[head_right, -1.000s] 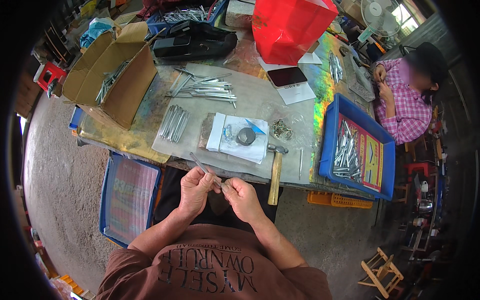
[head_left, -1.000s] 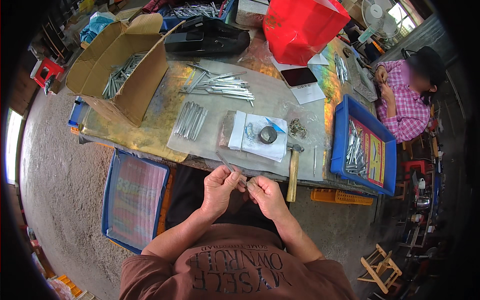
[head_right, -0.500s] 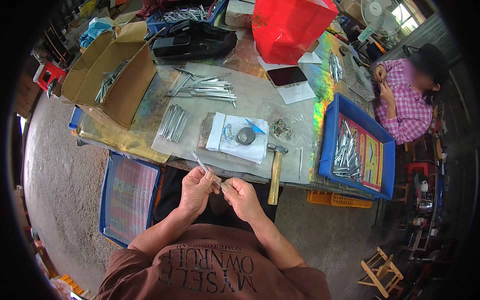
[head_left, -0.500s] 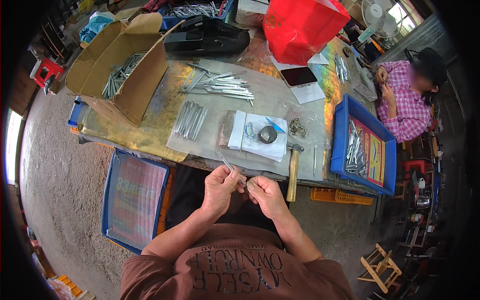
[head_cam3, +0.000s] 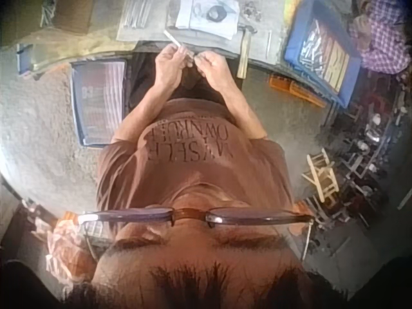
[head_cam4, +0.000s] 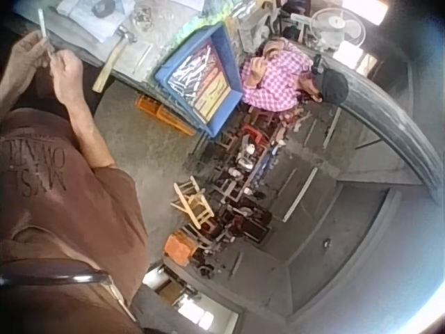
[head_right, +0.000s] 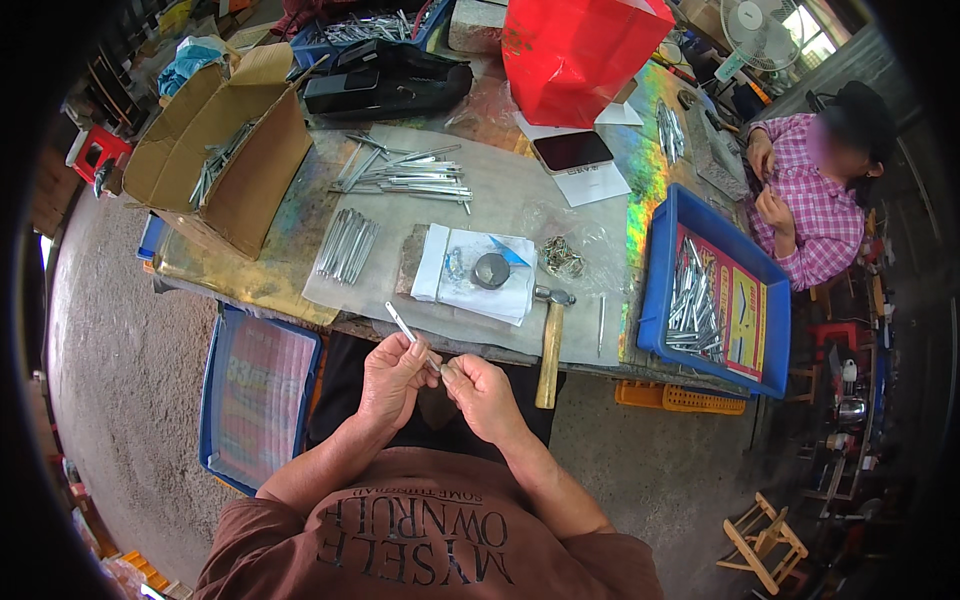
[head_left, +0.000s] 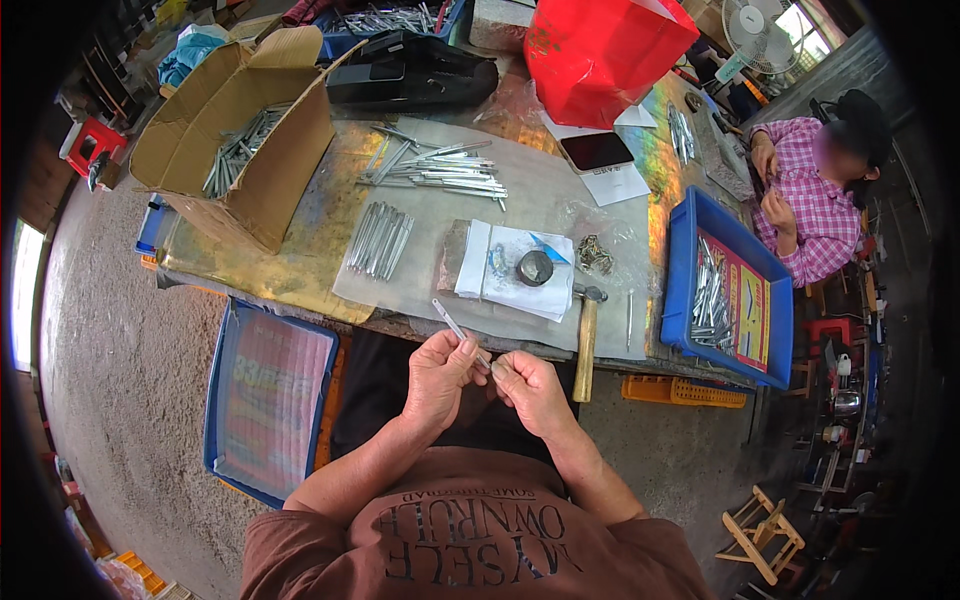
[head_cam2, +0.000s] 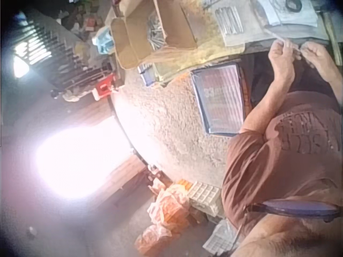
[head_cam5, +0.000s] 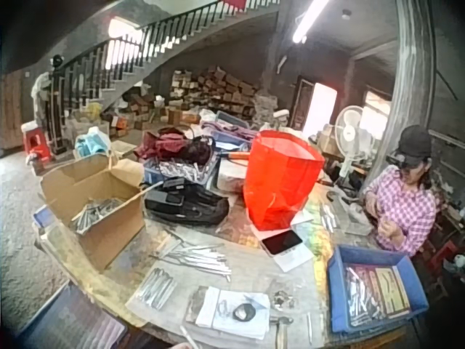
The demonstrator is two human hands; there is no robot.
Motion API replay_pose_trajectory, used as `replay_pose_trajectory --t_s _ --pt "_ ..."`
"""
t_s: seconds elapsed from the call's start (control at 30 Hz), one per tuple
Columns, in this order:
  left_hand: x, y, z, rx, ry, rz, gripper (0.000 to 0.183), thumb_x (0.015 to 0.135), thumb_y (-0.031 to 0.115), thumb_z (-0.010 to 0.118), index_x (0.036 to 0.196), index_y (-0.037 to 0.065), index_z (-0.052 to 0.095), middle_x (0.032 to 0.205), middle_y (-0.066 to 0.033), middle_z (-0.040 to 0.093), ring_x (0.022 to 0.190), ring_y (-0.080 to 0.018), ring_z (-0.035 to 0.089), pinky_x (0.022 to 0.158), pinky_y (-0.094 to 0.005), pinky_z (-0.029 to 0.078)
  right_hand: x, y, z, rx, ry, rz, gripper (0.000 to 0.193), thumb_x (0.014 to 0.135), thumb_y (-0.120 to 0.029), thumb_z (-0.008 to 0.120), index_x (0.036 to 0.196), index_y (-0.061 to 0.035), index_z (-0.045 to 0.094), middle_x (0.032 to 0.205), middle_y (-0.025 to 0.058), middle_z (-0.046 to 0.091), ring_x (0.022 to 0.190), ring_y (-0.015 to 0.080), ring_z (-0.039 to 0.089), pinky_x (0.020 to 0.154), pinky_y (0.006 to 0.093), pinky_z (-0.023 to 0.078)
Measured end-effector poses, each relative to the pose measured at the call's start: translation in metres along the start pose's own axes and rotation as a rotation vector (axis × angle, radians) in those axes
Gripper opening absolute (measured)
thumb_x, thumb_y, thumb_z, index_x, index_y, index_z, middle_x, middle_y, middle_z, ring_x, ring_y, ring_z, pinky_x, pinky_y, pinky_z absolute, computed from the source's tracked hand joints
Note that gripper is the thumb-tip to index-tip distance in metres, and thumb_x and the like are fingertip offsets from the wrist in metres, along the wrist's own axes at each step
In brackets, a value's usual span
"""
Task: Assemble metal rods into a base using a small hammer at a workbench.
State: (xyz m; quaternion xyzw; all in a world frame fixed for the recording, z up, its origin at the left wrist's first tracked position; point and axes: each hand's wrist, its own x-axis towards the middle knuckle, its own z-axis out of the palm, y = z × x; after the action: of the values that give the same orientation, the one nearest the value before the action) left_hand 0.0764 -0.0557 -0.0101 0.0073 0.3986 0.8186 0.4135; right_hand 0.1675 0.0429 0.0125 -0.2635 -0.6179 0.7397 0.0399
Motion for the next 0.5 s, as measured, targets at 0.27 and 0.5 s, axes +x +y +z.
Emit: replay_pose_trajectory --t_s 0.27,0.5 --pt "-0.0034 -0.0022 -0.0003 0.242 -0.047 0.237 0.007 0.083 0.008 0.053 0.08 0.001 0.053 0.073 -0.0051 0.059 0.058 -0.0063 0.049 0.055 -0.0182 0.041 0.0006 0.0053 -0.0012 0.024 -0.011 -0.036 0.019 0.087 -0.017 0.047 0.074 -0.0032 0.05 0.062 -0.0011 0.048 0.052 0.0045 0.038 0.047 0.0175 0.031" --pt "-0.0045 -0.0028 -0.0003 0.217 -0.024 0.209 0.006 0.083 0.006 0.053 0.08 0.0 0.053 0.074 -0.0048 0.058 0.058 -0.0058 0.048 0.055 -0.0176 0.04 0.0014 0.0092 -0.0017 -0.077 0.013 -0.067 0.018 0.087 -0.016 0.047 0.075 -0.0029 0.05 0.062 0.0 0.05 0.052 0.0044 0.038 0.047 0.0177 0.031"
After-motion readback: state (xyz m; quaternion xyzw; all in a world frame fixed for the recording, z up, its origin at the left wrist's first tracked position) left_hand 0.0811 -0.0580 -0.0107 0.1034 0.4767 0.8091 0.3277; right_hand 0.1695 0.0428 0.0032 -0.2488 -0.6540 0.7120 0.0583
